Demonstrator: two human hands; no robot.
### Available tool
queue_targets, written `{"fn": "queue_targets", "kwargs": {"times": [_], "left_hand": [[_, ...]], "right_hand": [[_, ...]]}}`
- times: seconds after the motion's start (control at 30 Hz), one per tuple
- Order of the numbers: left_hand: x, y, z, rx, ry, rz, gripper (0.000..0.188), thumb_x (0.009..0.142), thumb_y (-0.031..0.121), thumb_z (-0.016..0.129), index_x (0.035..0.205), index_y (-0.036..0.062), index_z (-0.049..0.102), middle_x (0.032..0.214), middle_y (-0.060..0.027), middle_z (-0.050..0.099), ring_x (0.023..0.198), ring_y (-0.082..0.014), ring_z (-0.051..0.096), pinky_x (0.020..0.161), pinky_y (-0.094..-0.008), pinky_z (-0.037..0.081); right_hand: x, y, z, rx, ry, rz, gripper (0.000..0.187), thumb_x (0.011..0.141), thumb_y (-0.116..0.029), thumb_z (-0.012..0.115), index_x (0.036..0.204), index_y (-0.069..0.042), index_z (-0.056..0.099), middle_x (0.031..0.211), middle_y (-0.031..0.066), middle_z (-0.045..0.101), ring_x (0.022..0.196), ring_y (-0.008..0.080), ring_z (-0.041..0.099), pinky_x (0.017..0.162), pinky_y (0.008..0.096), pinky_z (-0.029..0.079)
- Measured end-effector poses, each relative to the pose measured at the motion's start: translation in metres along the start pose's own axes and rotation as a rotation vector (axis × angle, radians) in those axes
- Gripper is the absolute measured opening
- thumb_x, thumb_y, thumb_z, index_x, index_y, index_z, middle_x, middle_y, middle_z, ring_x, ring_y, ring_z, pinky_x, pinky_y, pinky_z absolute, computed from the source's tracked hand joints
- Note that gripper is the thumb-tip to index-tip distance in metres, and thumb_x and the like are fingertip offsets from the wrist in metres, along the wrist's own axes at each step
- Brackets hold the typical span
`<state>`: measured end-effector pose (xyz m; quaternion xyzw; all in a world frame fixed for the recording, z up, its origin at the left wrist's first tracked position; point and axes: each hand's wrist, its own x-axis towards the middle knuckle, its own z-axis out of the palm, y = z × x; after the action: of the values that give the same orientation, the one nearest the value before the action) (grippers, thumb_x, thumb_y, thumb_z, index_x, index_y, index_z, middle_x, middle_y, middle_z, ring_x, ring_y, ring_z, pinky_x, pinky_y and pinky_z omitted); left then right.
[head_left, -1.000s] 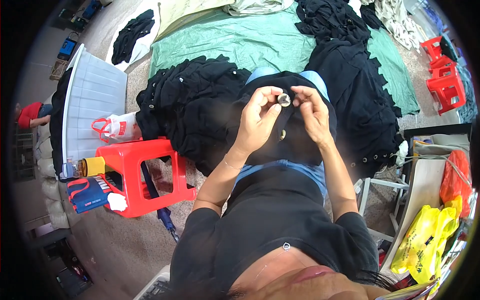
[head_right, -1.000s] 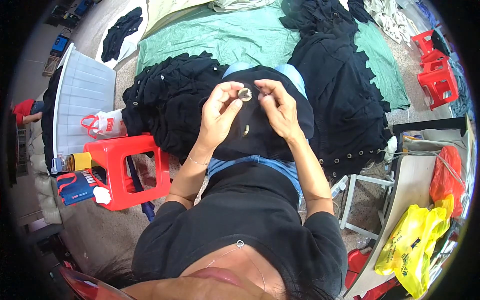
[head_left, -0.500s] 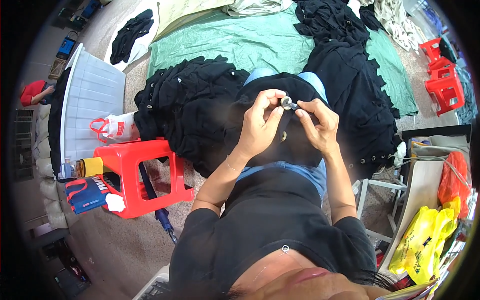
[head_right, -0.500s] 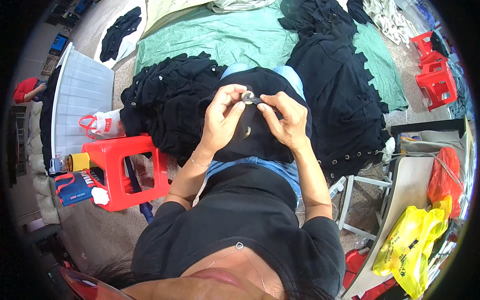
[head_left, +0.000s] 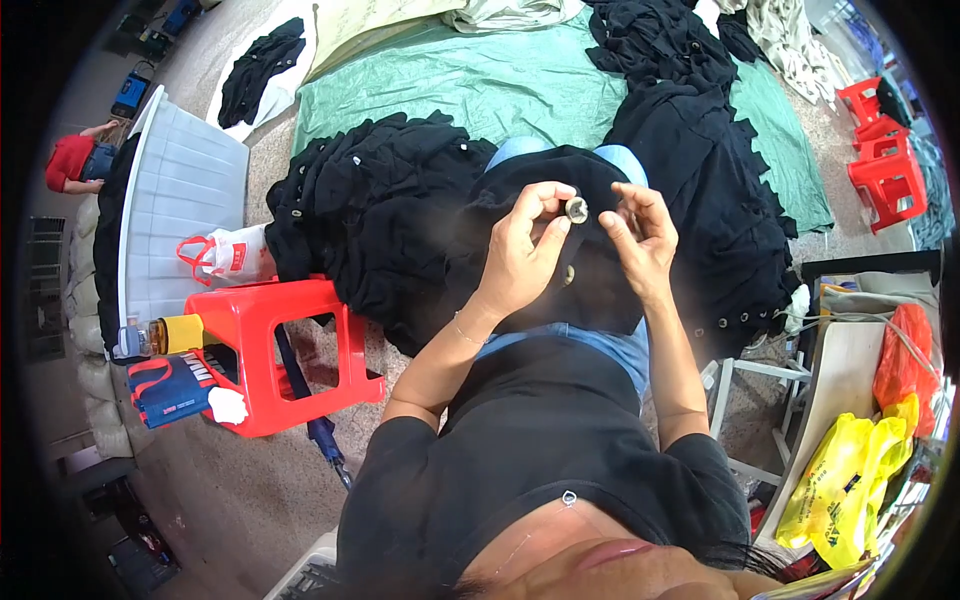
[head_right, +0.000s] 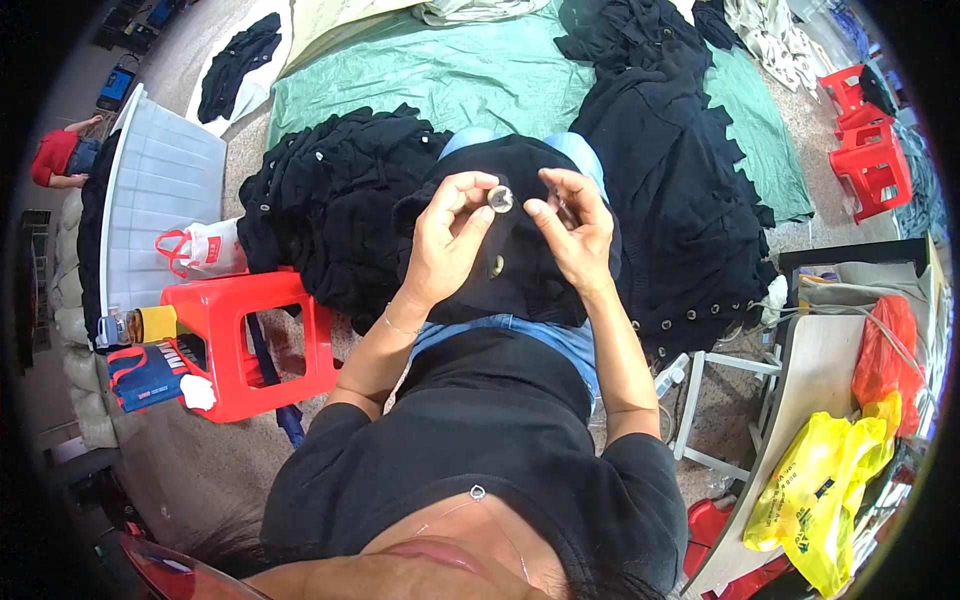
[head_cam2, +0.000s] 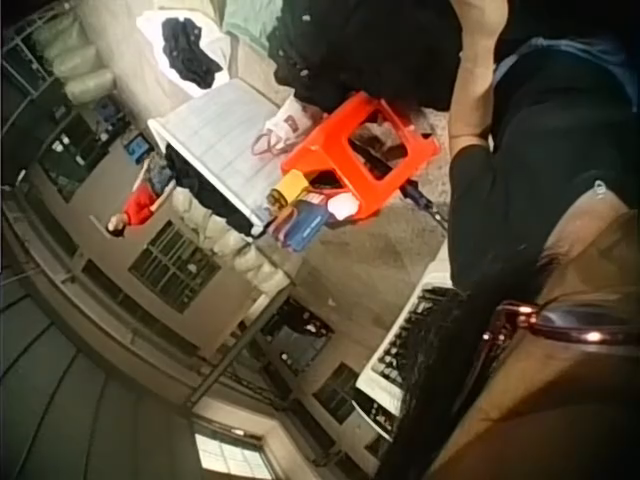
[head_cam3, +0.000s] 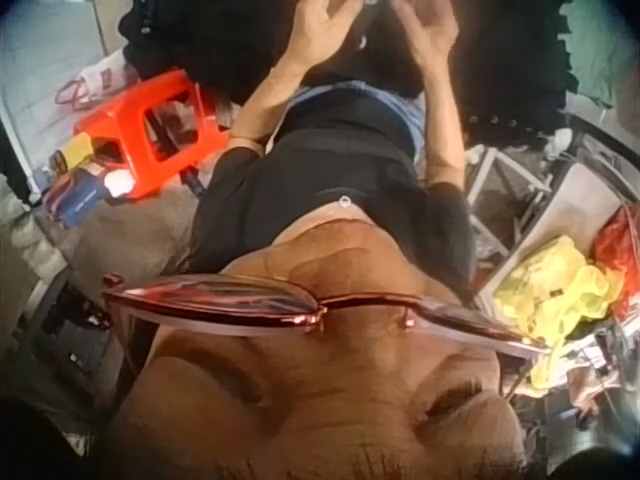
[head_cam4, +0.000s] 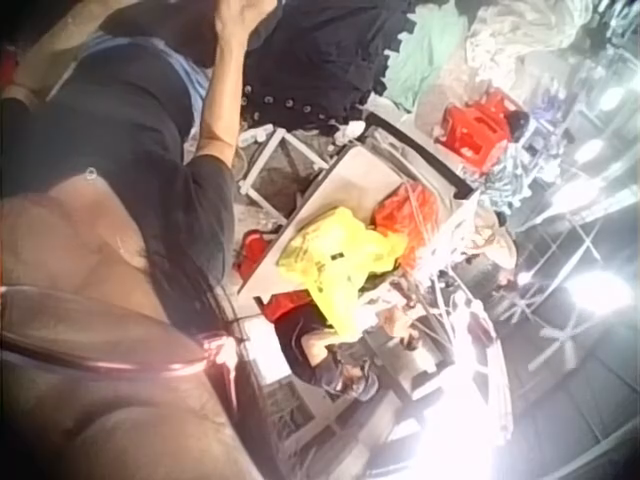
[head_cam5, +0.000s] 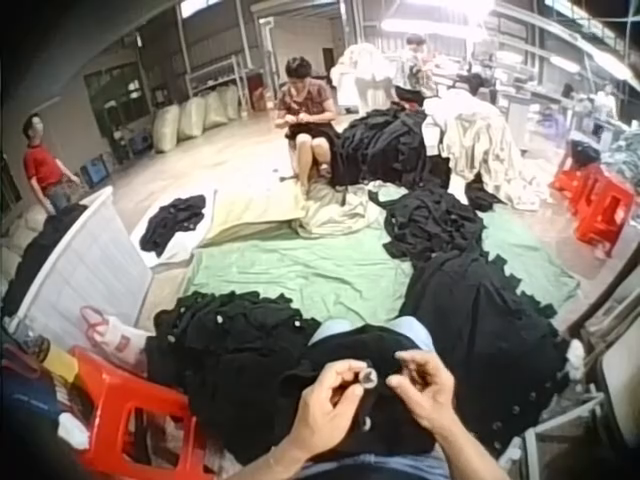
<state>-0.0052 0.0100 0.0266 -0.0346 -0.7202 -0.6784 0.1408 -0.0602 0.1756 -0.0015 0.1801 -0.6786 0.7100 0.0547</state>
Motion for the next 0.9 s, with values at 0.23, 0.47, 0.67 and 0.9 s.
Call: {"fn": "queue_targets", "kwargs": {"times": [0.23,0.47,0.67,0.9], "left_hand": [[0.004,0.002,-0.008,-0.306,-0.104,-0.126,0.027,0.092,-0.005,0.054,0.119,-0.0009,0.054,0.103,-0.004,0.061,0.095,-0.008,0.057,0.086,-0.0228,0.047],[0.004,0.006,-0.017,-0.2,-0.222,-0.151,0.059,0.081,-0.012,0.062,0.137,0.0008,0.044,0.128,-0.0071,0.053,0.119,-0.0126,0.05,0.097,-0.0252,0.042],[0.002,-0.001,-0.014,-0.286,-0.188,-0.181,0.057,0.082,-0.012,0.061,0.135,0.0001,0.046,0.13,-0.0077,0.052,0.123,-0.0131,0.047,0.099,-0.0258,0.041],[-0.005,-0.024,-0.01,-0.198,-0.075,-0.214,0.042,0.087,-0.008,0.062,0.128,-0.0018,0.053,0.12,-0.0067,0.059,0.11,-0.0122,0.056,0.095,-0.0244,0.043]], "right_hand": [[0.017,-0.01,-0.004,-0.179,-0.289,-0.296,0.044,0.069,0.014,0.064,0.108,-0.005,0.071,0.096,0.009,0.065,0.085,0.0179,0.064,0.071,0.0257,0.05],[0.024,-0.004,0.008,-0.277,-0.232,-0.404,0.038,0.069,0.012,0.063,0.103,-0.004,0.07,0.092,0.0097,0.067,0.08,0.022,0.067,0.067,0.0284,0.053],[0.017,0.004,0.025,-0.132,-0.073,-0.295,0.013,0.085,0.005,0.065,0.096,-0.001,0.069,0.086,0.0072,0.064,0.07,0.0135,0.06,0.061,0.0238,0.046],[0.007,0.009,0.028,0.073,-0.099,-0.001,0.008,0.09,-0.001,0.066,0.097,0.0,0.07,0.082,-0.0002,0.058,0.071,0.0053,0.049,0.062,0.0202,0.038]]}}
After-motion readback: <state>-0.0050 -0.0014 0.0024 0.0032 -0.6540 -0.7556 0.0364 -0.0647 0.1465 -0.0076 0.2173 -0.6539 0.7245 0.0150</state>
